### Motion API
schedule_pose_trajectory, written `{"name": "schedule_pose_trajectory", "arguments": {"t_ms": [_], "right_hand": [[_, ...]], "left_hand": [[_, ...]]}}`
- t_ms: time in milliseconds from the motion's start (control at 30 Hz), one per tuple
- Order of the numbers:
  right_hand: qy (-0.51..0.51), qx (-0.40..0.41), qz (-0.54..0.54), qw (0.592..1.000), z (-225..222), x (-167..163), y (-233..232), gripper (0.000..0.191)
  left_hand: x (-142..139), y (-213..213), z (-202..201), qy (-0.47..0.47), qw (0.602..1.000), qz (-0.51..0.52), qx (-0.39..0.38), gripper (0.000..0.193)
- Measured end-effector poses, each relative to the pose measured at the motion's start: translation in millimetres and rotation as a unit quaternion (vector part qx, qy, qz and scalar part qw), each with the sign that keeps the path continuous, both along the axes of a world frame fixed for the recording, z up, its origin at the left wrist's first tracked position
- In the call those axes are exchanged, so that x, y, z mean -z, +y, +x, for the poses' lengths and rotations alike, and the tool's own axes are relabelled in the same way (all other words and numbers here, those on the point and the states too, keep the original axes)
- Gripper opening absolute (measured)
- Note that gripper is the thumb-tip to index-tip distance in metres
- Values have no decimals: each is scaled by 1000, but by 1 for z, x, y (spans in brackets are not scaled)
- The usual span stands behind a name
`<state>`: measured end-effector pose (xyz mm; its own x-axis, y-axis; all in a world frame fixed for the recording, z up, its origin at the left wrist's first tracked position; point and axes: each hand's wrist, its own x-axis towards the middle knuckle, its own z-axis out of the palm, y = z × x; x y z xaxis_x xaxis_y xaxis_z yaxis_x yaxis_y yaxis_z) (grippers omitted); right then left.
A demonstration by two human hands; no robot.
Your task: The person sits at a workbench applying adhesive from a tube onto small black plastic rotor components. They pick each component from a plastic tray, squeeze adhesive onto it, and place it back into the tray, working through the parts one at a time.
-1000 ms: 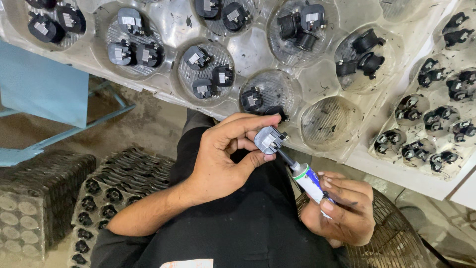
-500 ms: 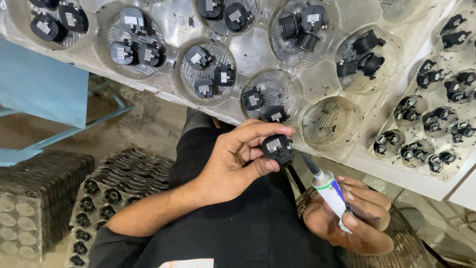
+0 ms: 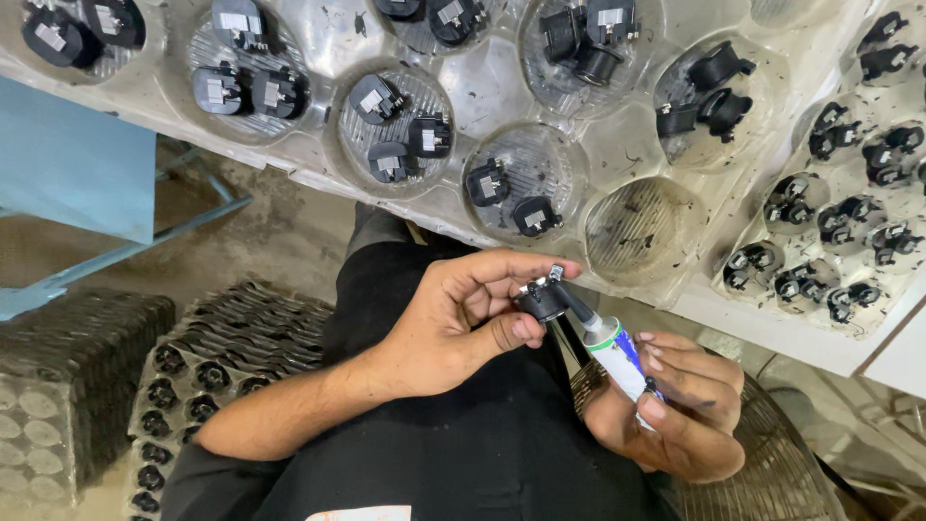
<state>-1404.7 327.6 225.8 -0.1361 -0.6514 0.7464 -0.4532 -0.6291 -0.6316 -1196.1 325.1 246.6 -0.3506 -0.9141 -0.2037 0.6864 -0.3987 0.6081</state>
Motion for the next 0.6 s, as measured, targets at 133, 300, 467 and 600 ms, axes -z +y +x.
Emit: {"name": "schedule_pose_trajectory", "arguments": {"t_ms": [133, 300, 467, 600], "right_hand": [[22, -25, 11, 999, -5, -4, -1, 38], [69, -100, 49, 991, -16, -13, -2, 42], [83, -123, 69, 986, -20, -16, 1, 41], [91, -126, 91, 984, -24, -23, 1, 40]], "left_hand": [[3, 1, 0, 9, 1000, 12, 3, 47], [8, 3, 0, 22, 1000, -5, -3, 45], [10, 6, 3, 30, 1000, 6, 3, 46], [9, 4, 6, 40, 999, 3, 13, 47]]}}
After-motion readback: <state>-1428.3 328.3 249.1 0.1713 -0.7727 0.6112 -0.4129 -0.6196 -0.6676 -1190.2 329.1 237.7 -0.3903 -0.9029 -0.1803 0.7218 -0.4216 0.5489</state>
